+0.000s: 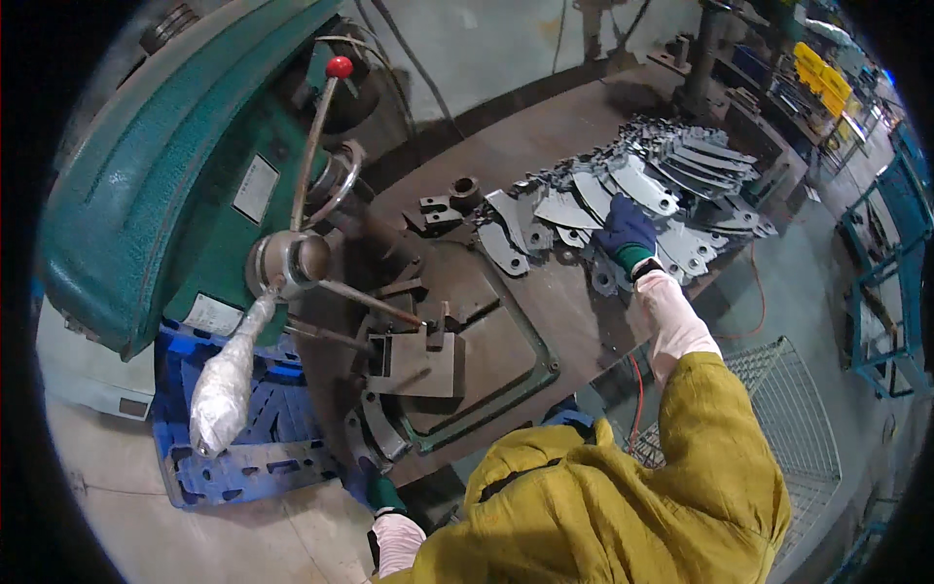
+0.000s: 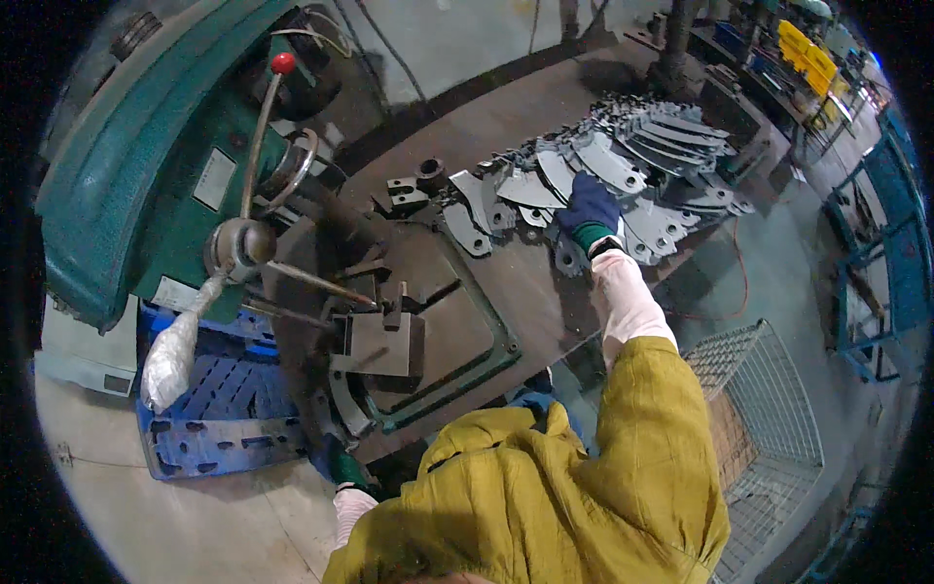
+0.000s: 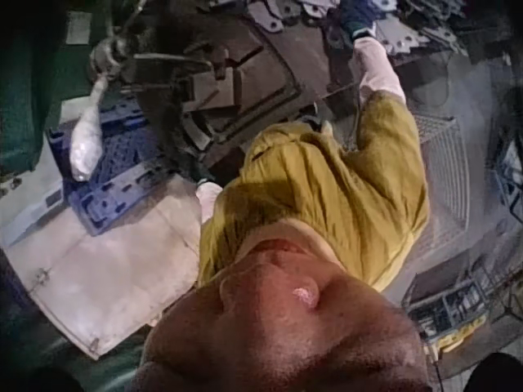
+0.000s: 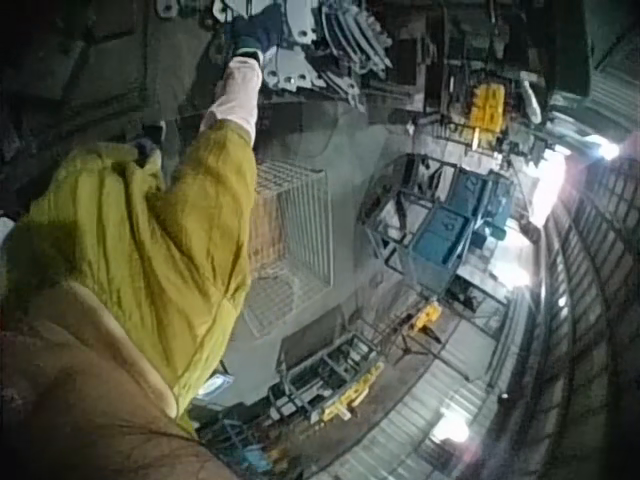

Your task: Drilling holes into metal fabrication parts using a drill press.

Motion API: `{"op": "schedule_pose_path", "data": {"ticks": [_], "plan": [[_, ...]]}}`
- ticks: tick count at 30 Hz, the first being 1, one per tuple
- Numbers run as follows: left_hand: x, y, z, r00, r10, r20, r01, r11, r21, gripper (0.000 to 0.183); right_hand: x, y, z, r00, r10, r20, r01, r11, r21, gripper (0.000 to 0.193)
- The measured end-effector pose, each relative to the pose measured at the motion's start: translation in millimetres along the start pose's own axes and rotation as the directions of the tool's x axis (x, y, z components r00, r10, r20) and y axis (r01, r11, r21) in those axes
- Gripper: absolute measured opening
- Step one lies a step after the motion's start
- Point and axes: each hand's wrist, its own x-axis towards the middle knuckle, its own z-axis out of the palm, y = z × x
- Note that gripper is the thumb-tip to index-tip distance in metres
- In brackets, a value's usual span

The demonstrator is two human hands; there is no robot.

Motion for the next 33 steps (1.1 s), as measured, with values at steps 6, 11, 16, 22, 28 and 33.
{"op": "schedule_pose_path", "data": {"ticks": [6,11,16,22,28,33], "plan": [[-21,-8,-8,0.994,0.089,-0.063,-0.076,0.980,0.186,0.058,26,-4,44,0.996,0.054,-0.073,-0.064,0.986,-0.153,0.054],[-24,-42,11,0.993,-0.012,-0.121,0.005,0.998,-0.063,0.058,16,-28,45,0.997,0.037,-0.074,-0.049,0.984,-0.170,0.037],[-15,-43,35,0.972,0.218,-0.091,-0.212,0.975,0.063,0.050,22,-28,1,0.991,0.035,-0.133,-0.035,0.999,0.005,0.034],[-28,62,15,0.854,0.301,0.423,-0.062,0.868,-0.493,0.035,-2,-25,-62,0.989,-0.081,0.121,-0.003,0.818,0.575,0.050],[-59,153,3,0.559,0.525,0.642,0.417,0.491,-0.765,0.039,-107,-108,-88,0.488,-0.788,0.376,0.231,0.532,0.815,0.042],[-48,181,-27,0.143,0.541,0.829,0.033,0.835,-0.550,0.046,-143,-186,-37,0.123,-0.966,0.229,0.237,0.252,0.938,0.047]]}}
